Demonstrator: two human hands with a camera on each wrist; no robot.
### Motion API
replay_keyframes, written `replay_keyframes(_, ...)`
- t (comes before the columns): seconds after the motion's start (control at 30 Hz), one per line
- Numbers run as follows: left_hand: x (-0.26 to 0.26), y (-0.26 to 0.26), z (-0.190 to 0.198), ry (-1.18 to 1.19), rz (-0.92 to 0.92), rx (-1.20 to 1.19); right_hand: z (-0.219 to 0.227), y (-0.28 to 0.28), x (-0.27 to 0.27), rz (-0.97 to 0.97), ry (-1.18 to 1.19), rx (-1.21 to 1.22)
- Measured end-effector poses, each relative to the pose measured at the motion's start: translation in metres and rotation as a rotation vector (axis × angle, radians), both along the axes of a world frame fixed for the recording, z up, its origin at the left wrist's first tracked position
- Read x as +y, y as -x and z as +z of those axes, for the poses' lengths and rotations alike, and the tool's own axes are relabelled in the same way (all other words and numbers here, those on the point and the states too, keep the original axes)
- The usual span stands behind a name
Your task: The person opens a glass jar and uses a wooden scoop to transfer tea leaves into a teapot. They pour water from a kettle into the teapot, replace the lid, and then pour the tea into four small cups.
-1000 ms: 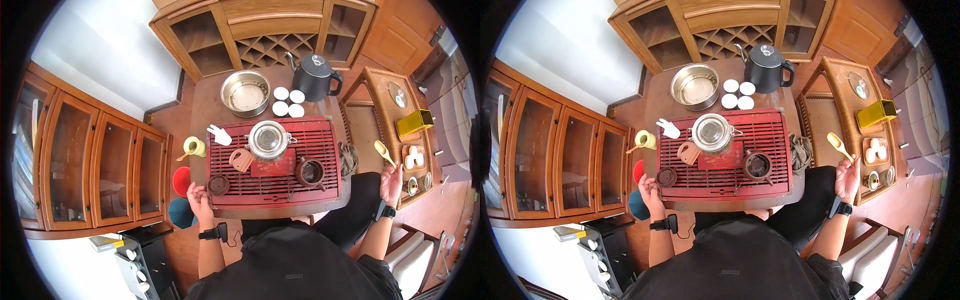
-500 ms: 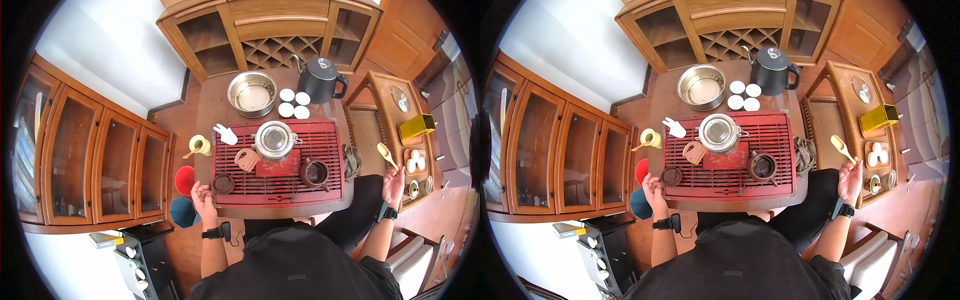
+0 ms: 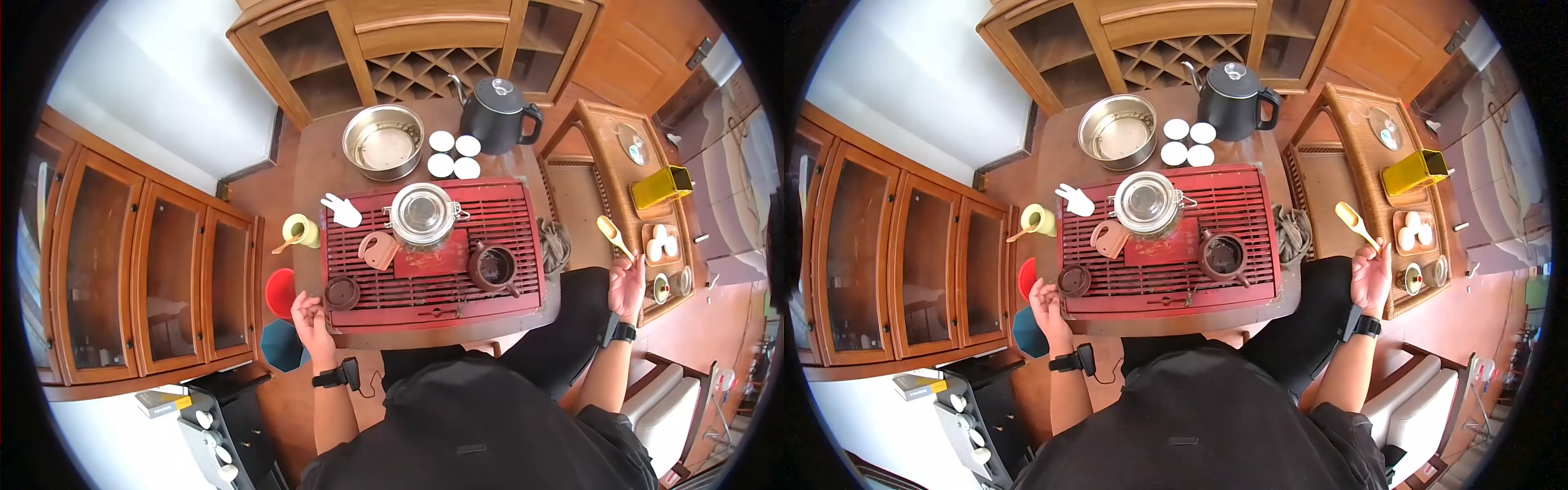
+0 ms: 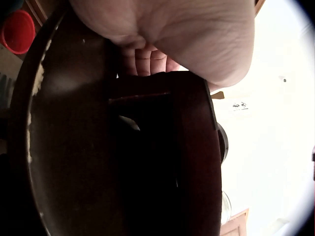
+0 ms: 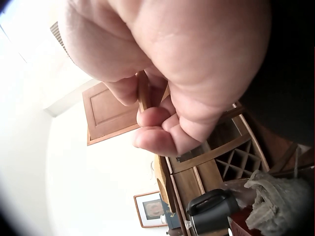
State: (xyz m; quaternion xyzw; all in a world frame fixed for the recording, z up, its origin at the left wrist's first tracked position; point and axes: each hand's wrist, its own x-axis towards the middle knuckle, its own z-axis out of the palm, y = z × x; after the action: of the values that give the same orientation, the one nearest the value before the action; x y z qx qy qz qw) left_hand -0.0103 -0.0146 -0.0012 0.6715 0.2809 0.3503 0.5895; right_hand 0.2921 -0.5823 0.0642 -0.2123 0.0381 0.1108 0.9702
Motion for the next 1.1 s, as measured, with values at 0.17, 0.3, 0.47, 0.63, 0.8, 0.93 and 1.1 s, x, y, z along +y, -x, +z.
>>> replay_keyframes(0.17, -0.004, -0.002, 0.004, 0.021, 0.013, 0.009, 0.002, -0.001, 0.002, 0.003, 0.025, -0.022)
replay_keyframes(0.3, -0.004, -0.002, 0.003, 0.001, 0.015, 0.005, 0.006, -0.002, 0.005, 0.021, 0.001, -0.005)
replay_keyframes(0.47, -0.004, -0.002, 0.005, -0.005, 0.009, 0.019, 0.006, -0.005, 0.005, 0.027, -0.001, -0.013)
replay_keyframes(0.63, -0.004, -0.003, 0.005, 0.011, 0.026, 0.040, 0.004, -0.007, 0.004, 0.024, -0.020, 0.005)
replay_keyframes(0.8, 0.000, 0.000, 0.005, -0.033, 0.073, 0.066, 0.003, -0.010, 0.011, 0.035, 0.048, 0.008)
replay_keyframes(0.93, -0.006, -0.005, 0.001, 0.027, 0.065, 0.030, 0.012, -0.010, 0.009, 0.016, -0.002, 0.082)
replay_keyframes(1.1, -0.006, -0.006, 0.007, 0.040, 0.042, 0.026, 0.010, -0.009, 0.008, 0.015, -0.022, 0.080)
